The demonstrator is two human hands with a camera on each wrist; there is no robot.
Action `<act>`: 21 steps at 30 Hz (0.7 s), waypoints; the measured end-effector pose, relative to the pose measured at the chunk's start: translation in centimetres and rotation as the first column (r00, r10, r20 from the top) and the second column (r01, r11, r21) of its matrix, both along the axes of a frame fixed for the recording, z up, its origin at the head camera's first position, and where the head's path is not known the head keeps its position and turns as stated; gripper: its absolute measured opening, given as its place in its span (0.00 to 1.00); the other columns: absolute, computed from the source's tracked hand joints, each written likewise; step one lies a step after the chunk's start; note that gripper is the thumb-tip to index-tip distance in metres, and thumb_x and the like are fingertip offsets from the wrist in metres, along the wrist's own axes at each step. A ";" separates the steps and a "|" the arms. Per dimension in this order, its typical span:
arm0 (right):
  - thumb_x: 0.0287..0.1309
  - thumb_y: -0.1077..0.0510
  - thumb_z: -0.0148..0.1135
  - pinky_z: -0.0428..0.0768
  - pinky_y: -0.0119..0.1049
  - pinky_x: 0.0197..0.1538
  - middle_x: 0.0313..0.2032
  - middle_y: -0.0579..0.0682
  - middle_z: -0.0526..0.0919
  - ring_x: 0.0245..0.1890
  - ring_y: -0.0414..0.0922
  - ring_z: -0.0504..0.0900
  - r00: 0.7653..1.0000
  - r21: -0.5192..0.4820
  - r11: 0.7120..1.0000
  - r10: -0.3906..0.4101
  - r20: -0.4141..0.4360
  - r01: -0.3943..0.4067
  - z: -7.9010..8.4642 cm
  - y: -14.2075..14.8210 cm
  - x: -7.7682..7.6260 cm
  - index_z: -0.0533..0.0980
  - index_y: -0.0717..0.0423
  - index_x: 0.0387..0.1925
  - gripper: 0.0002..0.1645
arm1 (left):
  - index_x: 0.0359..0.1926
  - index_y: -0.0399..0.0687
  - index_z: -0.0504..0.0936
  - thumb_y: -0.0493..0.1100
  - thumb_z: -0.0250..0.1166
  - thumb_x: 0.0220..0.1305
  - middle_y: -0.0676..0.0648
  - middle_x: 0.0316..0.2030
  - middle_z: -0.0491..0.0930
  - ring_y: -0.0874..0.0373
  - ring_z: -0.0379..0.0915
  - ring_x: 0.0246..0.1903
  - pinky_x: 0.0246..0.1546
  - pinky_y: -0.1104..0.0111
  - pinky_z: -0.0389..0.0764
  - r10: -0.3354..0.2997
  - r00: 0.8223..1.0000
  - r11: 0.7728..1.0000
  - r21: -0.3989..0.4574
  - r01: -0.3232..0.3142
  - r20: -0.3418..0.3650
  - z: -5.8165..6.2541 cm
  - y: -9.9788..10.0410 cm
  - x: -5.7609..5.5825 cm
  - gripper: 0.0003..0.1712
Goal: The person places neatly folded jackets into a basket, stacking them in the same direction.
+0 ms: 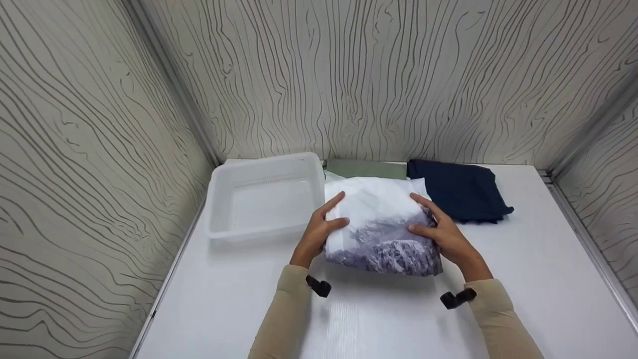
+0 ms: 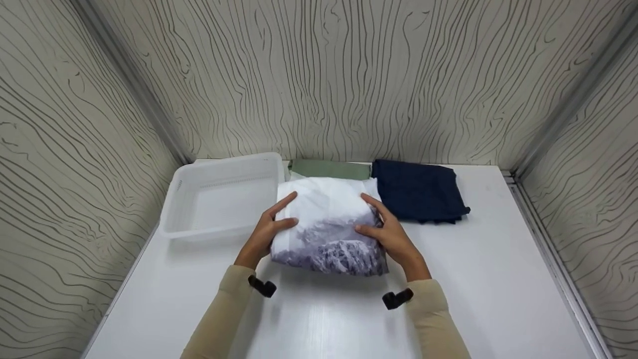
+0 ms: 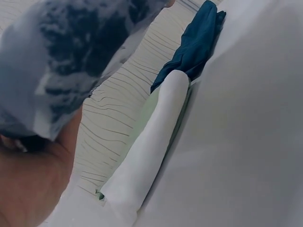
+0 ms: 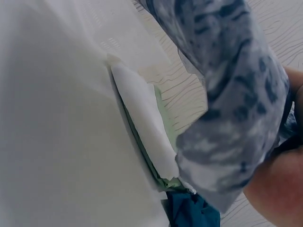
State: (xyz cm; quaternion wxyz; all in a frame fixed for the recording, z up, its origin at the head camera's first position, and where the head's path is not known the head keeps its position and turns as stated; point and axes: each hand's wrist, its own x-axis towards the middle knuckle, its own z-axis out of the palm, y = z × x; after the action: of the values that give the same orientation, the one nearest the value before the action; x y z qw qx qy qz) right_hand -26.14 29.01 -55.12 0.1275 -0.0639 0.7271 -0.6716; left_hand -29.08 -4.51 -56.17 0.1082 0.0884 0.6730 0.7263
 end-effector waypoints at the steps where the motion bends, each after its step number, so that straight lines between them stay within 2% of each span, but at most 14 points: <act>1: 0.69 0.61 0.71 0.65 0.47 0.71 0.86 0.52 0.40 0.81 0.59 0.50 1.000 0.000 1.000 0.004 -0.002 -0.004 0.1 -0.2 -0.1 0.54 0.36 0.85 0.53 | 0.79 0.61 0.72 0.37 0.73 0.63 0.50 0.82 0.62 0.46 0.50 0.84 0.83 0.47 0.55 0.004 1.000 1.000 0.002 -0.004 0.001 0.1 -0.2 0.0 0.44; 3: 0.69 0.61 0.71 0.67 0.47 0.70 0.86 0.52 0.41 0.80 0.60 0.51 1.000 -0.004 1.000 0.010 -0.003 -0.010 0.3 -0.5 -0.4 0.55 0.36 0.85 0.53 | 0.79 0.60 0.71 0.37 0.73 0.63 0.49 0.82 0.61 0.46 0.50 0.84 0.83 0.47 0.54 0.007 1.000 1.000 0.008 -0.007 0.001 0.3 -0.5 -0.1 0.44; 9: 0.68 0.61 0.71 0.73 0.32 0.64 0.85 0.53 0.44 0.78 0.59 0.55 0.999 -0.023 0.999 0.027 -0.024 -0.028 0.6 -1.4 -1.1 0.56 0.38 0.85 0.52 | 0.79 0.58 0.71 0.38 0.72 0.64 0.49 0.82 0.61 0.45 0.48 0.84 0.84 0.46 0.51 0.025 1.000 1.000 0.008 -0.025 -0.012 0.4 -1.6 -0.4 0.43; 11: 0.68 0.62 0.71 0.71 0.34 0.67 0.85 0.52 0.44 0.78 0.58 0.55 0.999 -0.026 0.999 0.027 -0.027 -0.028 0.6 -1.8 -1.2 0.56 0.39 0.85 0.52 | 0.79 0.59 0.70 0.39 0.73 0.64 0.49 0.82 0.61 0.46 0.47 0.85 0.84 0.46 0.50 0.029 0.999 1.000 0.005 -0.029 -0.014 0.5 -2.0 -0.3 0.44; 17: 0.68 0.63 0.71 0.55 0.54 0.79 0.86 0.49 0.45 0.84 0.55 0.46 0.999 -0.058 0.998 0.021 -0.040 -0.023 0.7 -2.9 -1.8 0.58 0.42 0.84 0.51 | 0.80 0.59 0.70 0.41 0.73 0.65 0.49 0.83 0.60 0.45 0.47 0.85 0.84 0.45 0.51 0.037 0.999 0.999 0.001 -0.037 -0.024 0.7 -3.2 -0.5 0.44; 19: 0.69 0.62 0.71 0.53 0.55 0.81 0.87 0.48 0.45 0.85 0.53 0.43 0.998 -0.064 0.997 0.030 -0.050 -0.033 0.9 -3.3 -2.1 0.58 0.42 0.84 0.50 | 0.80 0.60 0.69 0.41 0.73 0.66 0.49 0.84 0.58 0.45 0.47 0.84 0.83 0.45 0.53 0.038 0.999 0.999 0.012 -0.038 -0.022 0.8 -3.7 -0.6 0.43; 21: 0.70 0.61 0.70 0.55 0.51 0.80 0.87 0.46 0.45 0.86 0.51 0.40 0.997 -0.063 0.997 0.043 -0.061 -0.047 1.1 -3.8 -2.4 0.59 0.42 0.84 0.49 | 0.80 0.61 0.69 0.41 0.73 0.66 0.49 0.84 0.57 0.44 0.48 0.84 0.82 0.44 0.54 0.041 0.999 0.999 0.020 -0.041 -0.020 1.0 -4.3 -0.6 0.43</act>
State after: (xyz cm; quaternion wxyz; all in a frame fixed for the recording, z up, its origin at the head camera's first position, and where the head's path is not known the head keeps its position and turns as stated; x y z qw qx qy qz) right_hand -28.58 25.21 -54.02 0.1188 -0.1042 0.7070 -0.6893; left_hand -29.73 -8.78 -55.19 0.0853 0.0831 0.6687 0.7339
